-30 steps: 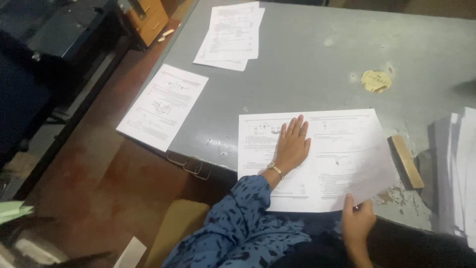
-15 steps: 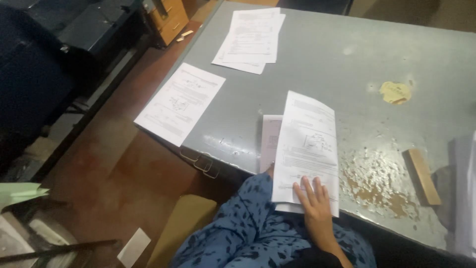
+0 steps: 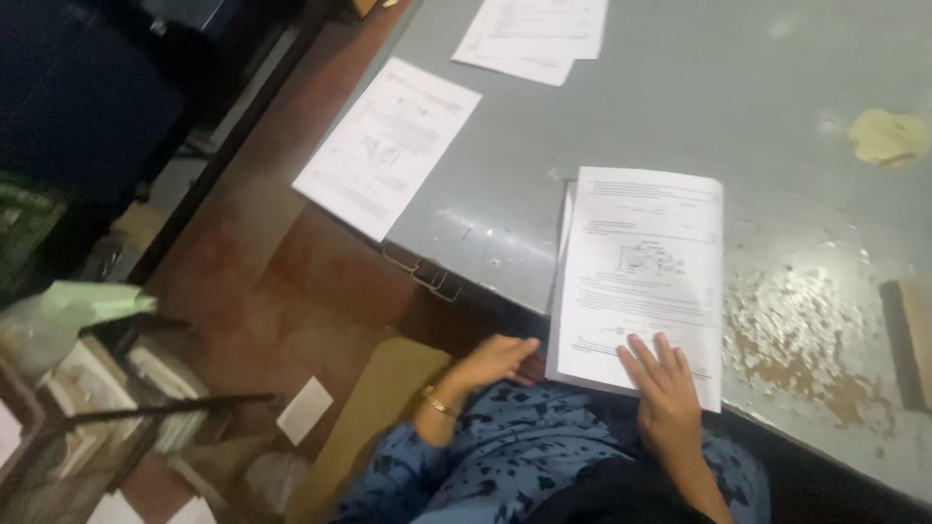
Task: Reviewing a stack of documents and folding a sheet using a creasing tool
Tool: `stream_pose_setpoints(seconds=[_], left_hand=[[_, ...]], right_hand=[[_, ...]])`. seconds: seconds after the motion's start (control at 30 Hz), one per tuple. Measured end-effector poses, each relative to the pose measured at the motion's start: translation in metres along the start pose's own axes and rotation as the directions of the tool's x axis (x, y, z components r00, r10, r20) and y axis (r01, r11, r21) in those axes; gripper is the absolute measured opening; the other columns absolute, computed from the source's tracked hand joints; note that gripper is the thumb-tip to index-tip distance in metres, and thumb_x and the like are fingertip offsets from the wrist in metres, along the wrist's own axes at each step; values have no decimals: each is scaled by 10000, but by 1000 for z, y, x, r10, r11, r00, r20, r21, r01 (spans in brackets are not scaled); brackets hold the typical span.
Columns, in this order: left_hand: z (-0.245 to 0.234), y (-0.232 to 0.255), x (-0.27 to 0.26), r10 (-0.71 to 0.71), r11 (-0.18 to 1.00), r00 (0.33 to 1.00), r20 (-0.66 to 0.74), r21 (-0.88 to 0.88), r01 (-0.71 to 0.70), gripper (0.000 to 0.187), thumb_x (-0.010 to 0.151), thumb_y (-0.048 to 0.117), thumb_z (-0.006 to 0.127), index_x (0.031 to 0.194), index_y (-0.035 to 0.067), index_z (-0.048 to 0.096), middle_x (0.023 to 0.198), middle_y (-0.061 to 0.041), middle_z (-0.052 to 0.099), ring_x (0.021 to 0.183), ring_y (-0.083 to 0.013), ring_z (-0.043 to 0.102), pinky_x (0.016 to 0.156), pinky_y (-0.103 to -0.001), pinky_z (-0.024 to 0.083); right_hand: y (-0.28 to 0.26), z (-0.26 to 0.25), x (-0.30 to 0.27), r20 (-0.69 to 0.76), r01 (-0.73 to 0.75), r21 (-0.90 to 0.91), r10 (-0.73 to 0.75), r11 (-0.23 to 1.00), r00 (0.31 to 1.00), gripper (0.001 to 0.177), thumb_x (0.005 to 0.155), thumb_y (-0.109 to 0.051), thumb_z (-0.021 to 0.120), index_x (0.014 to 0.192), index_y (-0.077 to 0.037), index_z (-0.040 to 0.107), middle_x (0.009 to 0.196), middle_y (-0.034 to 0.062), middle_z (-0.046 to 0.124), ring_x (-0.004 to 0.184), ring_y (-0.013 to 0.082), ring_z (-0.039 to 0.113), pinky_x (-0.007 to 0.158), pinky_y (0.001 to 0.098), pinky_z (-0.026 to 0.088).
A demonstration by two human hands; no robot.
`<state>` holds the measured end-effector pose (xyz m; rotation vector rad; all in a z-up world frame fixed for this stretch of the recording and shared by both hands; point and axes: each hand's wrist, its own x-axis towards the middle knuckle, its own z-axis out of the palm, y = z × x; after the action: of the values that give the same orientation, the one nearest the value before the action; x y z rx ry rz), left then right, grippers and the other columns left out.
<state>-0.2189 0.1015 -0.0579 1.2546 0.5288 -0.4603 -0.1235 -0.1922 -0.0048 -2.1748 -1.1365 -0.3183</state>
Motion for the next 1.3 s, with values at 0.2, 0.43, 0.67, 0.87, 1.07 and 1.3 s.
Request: stream_pose_setpoints(seconds=[0.2,0.43,0.67,0.87,1.07,1.3], left_hand=[[55,88,-6,362,931,902,-235,147,-335,254,1052,240,534,1150,85,708,1110,-62,769,1011,-169,732,907,-303,599],[28,144,110,384,912,797,-467,53,-408,572,929,252,634,1405,-55,551,1425,-175,616,1287,-219,611,1106,-297,459],[33,163,123,277,950,794,-542,28,-312,353,877,164,695,1207,51,751,1082,-66,788,945,-107,710,815,-223,548],[32,199,103,221,970,850,-478,15,-244,443,897,356,657,1224,68,736,842,-1,667,703,-104,577,594,-252,465],[13,187,180,314,946,787,-531,101,-310,572,829,432,706,1205,2,739,1214,-115,754,1117,-174,695,960,-277,511],[4,178,213,204,940,865,-459,-154,-303,364,828,168,776,1167,51,711,1028,-109,766,781,-192,713,663,-342,605]], right_hand=[[-11,-16,7,4,-48,215,49,975,999,570,996,115,313,1463,-104,556,1534,104,550,1519,350,438,1306,501,260],[-14,-23,6,6,-118,350,124,929,992,760,800,190,274,1470,-52,536,1530,130,545,1521,319,432,1330,486,230],[-31,-40,13,-49,-336,538,427,773,903,686,809,183,325,1438,28,552,1494,175,559,1434,257,508,1306,349,303],[18,-12,-46,-77,-548,678,788,491,611,114,996,17,500,1076,-65,493,1024,61,443,921,138,403,815,299,267],[40,-41,-57,-273,-363,868,936,339,222,210,1051,-98,631,1232,-133,532,1246,50,594,1168,161,602,1086,323,524],[20,-91,-39,-441,-776,333,816,536,375,361,1186,-165,566,1303,172,621,1293,303,658,1159,396,635,974,450,484]])
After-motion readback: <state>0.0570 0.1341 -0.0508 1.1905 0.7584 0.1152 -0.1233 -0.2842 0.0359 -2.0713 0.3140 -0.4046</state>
